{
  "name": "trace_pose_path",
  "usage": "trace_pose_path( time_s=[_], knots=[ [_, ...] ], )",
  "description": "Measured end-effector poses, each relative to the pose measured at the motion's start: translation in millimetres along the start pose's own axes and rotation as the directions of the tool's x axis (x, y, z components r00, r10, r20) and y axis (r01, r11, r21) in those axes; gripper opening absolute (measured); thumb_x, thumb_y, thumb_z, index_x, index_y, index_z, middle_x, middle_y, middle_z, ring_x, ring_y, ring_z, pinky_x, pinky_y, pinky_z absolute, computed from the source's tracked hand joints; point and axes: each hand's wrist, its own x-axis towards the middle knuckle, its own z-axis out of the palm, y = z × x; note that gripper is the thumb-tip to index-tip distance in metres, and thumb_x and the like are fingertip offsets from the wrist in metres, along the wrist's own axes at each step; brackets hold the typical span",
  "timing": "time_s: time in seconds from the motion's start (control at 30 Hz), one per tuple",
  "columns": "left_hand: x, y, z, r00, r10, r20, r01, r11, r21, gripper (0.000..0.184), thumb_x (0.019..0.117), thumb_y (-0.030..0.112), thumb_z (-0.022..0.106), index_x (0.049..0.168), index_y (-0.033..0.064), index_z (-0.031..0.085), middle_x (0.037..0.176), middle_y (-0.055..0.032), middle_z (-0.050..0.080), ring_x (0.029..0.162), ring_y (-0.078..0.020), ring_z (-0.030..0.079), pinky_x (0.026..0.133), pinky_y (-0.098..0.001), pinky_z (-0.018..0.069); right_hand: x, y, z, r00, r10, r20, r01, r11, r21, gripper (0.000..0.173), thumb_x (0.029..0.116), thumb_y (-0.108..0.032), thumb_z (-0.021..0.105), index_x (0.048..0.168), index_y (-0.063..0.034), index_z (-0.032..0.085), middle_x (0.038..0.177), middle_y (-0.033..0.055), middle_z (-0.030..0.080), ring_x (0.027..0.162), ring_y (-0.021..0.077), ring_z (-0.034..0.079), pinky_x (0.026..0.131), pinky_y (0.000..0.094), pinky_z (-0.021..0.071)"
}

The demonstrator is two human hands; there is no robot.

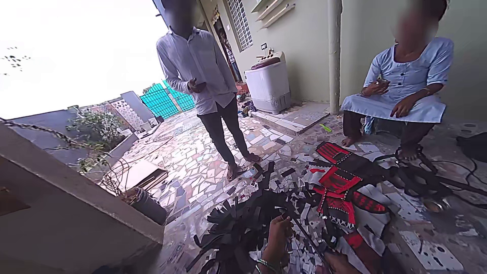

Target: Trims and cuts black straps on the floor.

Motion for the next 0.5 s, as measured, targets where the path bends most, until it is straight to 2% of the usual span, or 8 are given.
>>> trace_pose_path(
  time_s=[0.1,0.17,0.33,0.43,0.5],
  knots=[
    [-5.9,-4.2,8.7,0.999,-0.034,0.024,0.034,0.999,-0.006,0.017,0.1052,0.006,0.052,0.091,-0.0003,0.058,0.065,-0.0041,0.061,0.05,-0.0079,0.055,0.05,-0.022,0.0482,-2.2,4.8,-2.0,0.998,0.043,0.038,-0.045,0.998,0.037,0.064,0.101,-0.057,0.053,0.115,0.0051,0.059,0.091,0.0188,0.066,0.081,0.0302,0.067,0.081,0.0496,0.0532],
    [-6.8,-8.0,10.0,0.998,-0.041,0.04,0.041,0.999,-0.003,0.018,0.1048,0.006,0.052,0.089,0.0002,0.058,0.064,-0.0041,0.061,0.05,-0.0081,0.056,0.05,-0.022,0.0483,-3.3,4.7,-3.3,0.997,0.058,0.054,-0.061,0.996,0.059,0.063,0.1007,-0.058,0.053,0.113,0.003,0.057,0.088,0.0161,0.063,0.077,0.0267,0.065,0.077,0.046,0.0532],
    [-6.2,-7.3,11.6,0.998,-0.038,0.047,0.039,0.999,-0.019,0.019,0.1049,0.006,0.053,0.087,0.0007,0.057,0.064,-0.0038,0.061,0.051,-0.0079,0.057,0.05,-0.0214,0.0486,-2.9,7.2,-5.2,0.998,0.043,0.047,-0.046,0.997,0.059,0.064,0.1003,-0.06,0.051,0.112,0.003,0.056,0.087,0.0154,0.061,0.076,0.0254,0.064,0.076,0.0452,0.0533],
    [-10.7,0.2,14.1,0.999,-0.046,0.012,0.046,0.999,-0.014,0.02,0.1051,0.007,0.053,0.087,0.001,0.058,0.064,-0.0026,0.061,0.051,-0.0079,0.056,0.051,-0.0221,0.0491,-2.7,11.3,-5.4,0.997,0.024,0.077,-0.027,0.999,0.032,0.067,0.0993,-0.062,0.051,0.118,0.0025,0.056,0.091,0.0148,0.064,0.079,0.0252,0.065,0.079,0.0457,0.0535],
    [-10.1,4.4,12.4,0.999,-0.043,0.009,0.043,0.999,-0.006,0.02,0.1048,0.006,0.053,0.086,0.0018,0.057,0.063,-0.0015,0.059,0.051,-0.0074,0.055,0.05,-0.0215,0.0474,-4.4,9.6,-4.9,0.997,0.022,0.078,-0.027,0.998,0.059,0.068,0.0983,-0.061,0.052,0.121,0.0027,0.055,0.095,0.0134,0.065,0.081,0.0221,0.066,0.08,0.0421,0.0548]
  ],
)
